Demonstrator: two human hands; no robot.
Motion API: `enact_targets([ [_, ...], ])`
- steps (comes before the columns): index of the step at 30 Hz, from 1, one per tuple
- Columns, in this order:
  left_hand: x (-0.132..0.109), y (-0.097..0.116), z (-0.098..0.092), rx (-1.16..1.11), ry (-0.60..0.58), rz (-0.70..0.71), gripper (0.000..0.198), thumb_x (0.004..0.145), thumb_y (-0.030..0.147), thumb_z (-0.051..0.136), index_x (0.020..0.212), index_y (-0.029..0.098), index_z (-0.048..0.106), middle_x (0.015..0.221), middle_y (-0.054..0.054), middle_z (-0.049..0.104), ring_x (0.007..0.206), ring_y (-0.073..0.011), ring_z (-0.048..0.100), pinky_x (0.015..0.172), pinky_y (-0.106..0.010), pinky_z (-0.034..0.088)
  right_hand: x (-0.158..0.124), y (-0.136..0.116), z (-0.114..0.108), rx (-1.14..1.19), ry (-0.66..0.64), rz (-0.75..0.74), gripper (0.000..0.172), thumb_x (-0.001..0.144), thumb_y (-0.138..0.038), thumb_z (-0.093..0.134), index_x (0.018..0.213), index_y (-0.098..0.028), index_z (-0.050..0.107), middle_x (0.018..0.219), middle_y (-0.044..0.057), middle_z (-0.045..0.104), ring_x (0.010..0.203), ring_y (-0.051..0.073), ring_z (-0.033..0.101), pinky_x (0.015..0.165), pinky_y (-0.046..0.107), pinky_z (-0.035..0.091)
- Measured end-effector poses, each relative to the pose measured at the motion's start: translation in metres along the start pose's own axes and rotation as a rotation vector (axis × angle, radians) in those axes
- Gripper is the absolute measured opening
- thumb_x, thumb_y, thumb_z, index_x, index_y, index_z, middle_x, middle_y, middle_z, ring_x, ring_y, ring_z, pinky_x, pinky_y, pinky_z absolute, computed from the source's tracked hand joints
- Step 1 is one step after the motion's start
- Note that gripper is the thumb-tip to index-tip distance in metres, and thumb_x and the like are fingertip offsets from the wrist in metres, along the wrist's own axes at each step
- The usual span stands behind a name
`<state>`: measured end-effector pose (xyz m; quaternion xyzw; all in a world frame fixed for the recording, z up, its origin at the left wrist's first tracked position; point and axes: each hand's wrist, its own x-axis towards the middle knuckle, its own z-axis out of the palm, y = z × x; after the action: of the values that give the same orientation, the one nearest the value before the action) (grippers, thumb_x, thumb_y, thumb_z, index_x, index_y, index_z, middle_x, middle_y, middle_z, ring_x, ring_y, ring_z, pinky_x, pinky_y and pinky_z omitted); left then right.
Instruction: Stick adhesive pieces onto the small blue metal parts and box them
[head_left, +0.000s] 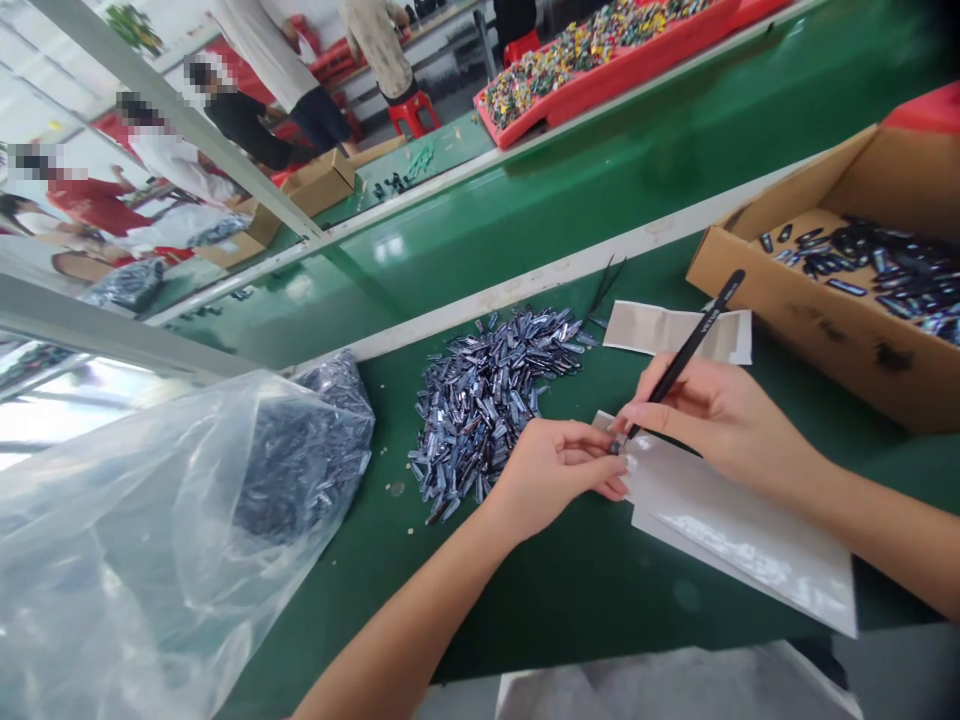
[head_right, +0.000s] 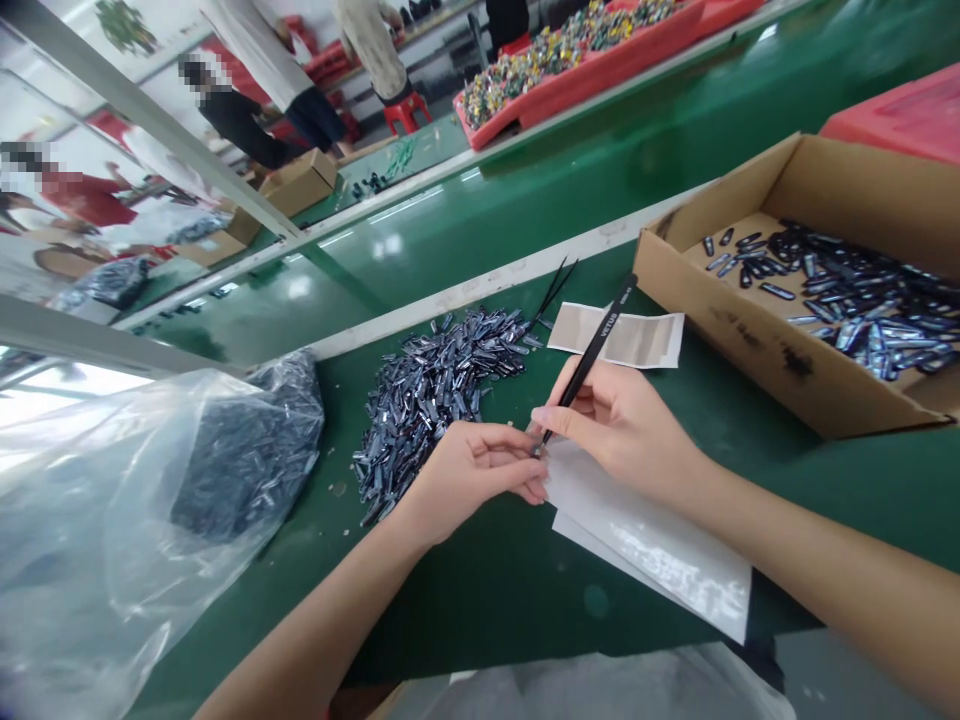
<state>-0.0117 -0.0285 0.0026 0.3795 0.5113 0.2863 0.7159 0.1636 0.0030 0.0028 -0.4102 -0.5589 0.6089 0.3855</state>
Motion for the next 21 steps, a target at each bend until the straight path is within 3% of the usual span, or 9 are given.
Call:
enact_targets([
  [5, 0.001, -0.0027, 0.0016, -0.03, 0.003, -0.032, 0.027, 0.061, 0.021, 0.08, 0.078, 0.005, 0.067, 0.062, -0.006, 0.068, 0.06, -0.0137, 0.068, 0.065, -0.023, 0.058, -0.0034, 0.0049, 0.0038, -0.045, -0.011, -0.031, 0.018, 0.076, -0.032, 0.07, 0.069, -0.021, 0.058, 0.067, -0.003, 0.06, 0.063, 0.014, 0.063, 0.058, 0.027, 0.052],
  [21, -0.0004, -0.0027, 0.0037, -0.074, 0.028, -0.007, 0.021, 0.063, 0.017, 0.078, 0.079, 0.007, 0.068, 0.063, -0.004, 0.067, 0.061, -0.0153, 0.068, 0.068, -0.03, 0.059, -0.009, 0.0062, 0.0083, -0.19, 0.065, -0.057, 0.016, 0.081, -0.03, 0.063, 0.07, -0.024, 0.054, 0.07, 0.0, 0.065, 0.062, 0.017, 0.063, 0.055, 0.03, 0.052],
])
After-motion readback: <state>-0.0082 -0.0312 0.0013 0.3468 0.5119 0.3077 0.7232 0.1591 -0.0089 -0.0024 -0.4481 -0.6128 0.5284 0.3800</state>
